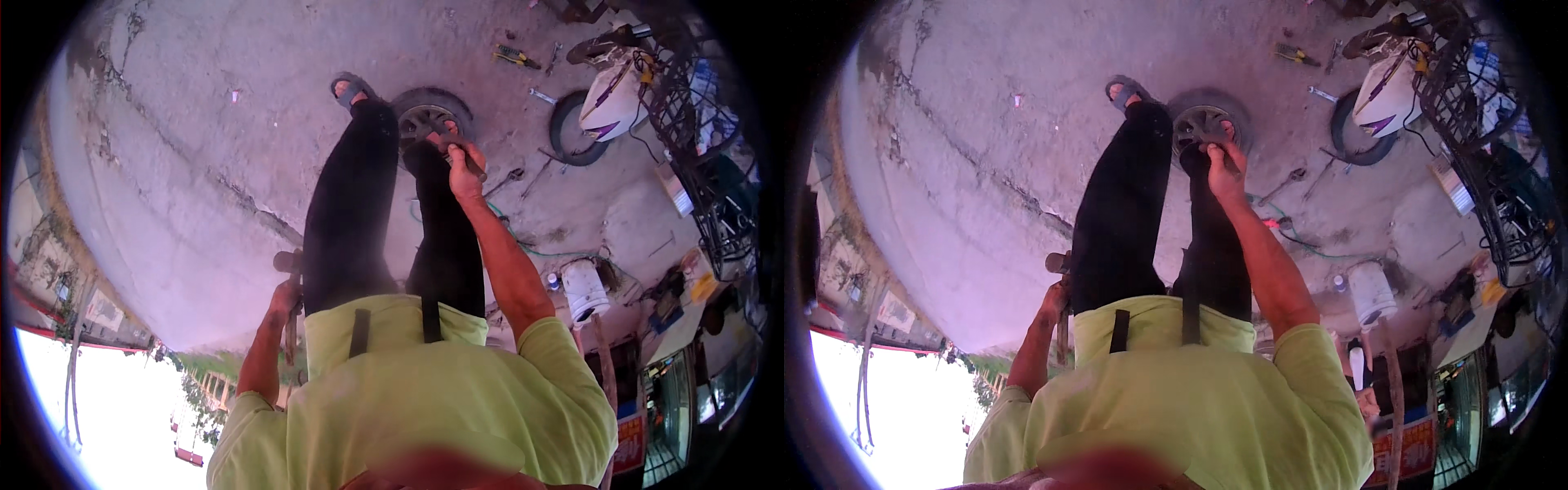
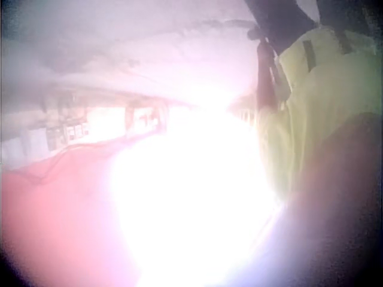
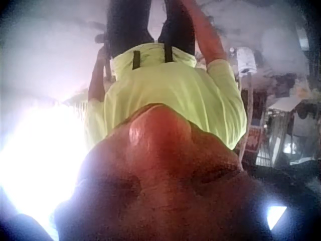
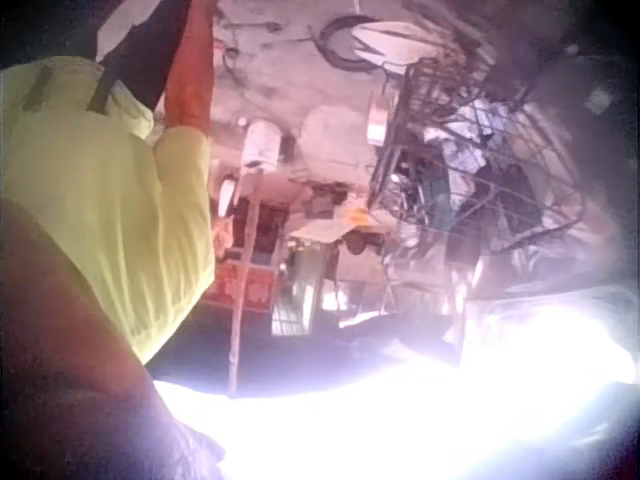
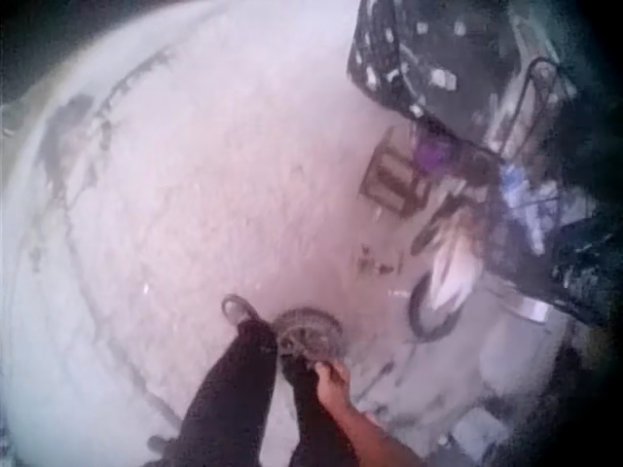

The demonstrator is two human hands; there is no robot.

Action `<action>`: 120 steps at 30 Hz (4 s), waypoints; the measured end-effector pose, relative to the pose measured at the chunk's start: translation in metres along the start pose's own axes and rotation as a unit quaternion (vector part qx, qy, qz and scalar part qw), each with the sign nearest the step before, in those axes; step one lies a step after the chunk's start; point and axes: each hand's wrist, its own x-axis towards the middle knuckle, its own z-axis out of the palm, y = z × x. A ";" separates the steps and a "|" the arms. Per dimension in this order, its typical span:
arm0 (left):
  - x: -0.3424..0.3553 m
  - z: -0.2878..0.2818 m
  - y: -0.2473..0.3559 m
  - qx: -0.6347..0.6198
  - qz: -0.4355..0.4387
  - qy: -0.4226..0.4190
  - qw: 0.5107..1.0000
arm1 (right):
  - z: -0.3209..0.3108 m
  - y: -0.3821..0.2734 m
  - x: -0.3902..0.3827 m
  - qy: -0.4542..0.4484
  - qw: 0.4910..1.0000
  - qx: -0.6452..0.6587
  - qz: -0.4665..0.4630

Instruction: The person separates a tire and inner tube from a wheel rim using a hammer and a tire iron, then uses a long metal rod to pry the rim apart.

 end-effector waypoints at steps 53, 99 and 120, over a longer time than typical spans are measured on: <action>0.129 -0.056 0.198 -0.128 0.079 -0.023 0.988 | 0.087 0.011 0.095 -0.171 0.957 -0.217 -0.089; -0.061 0.003 0.353 0.090 0.306 -0.033 0.947 | 0.151 0.040 0.098 -0.285 0.896 -0.303 -0.155; -0.061 0.018 0.286 0.130 0.234 0.043 0.962 | 0.071 0.053 0.090 -0.301 0.912 -0.277 -0.022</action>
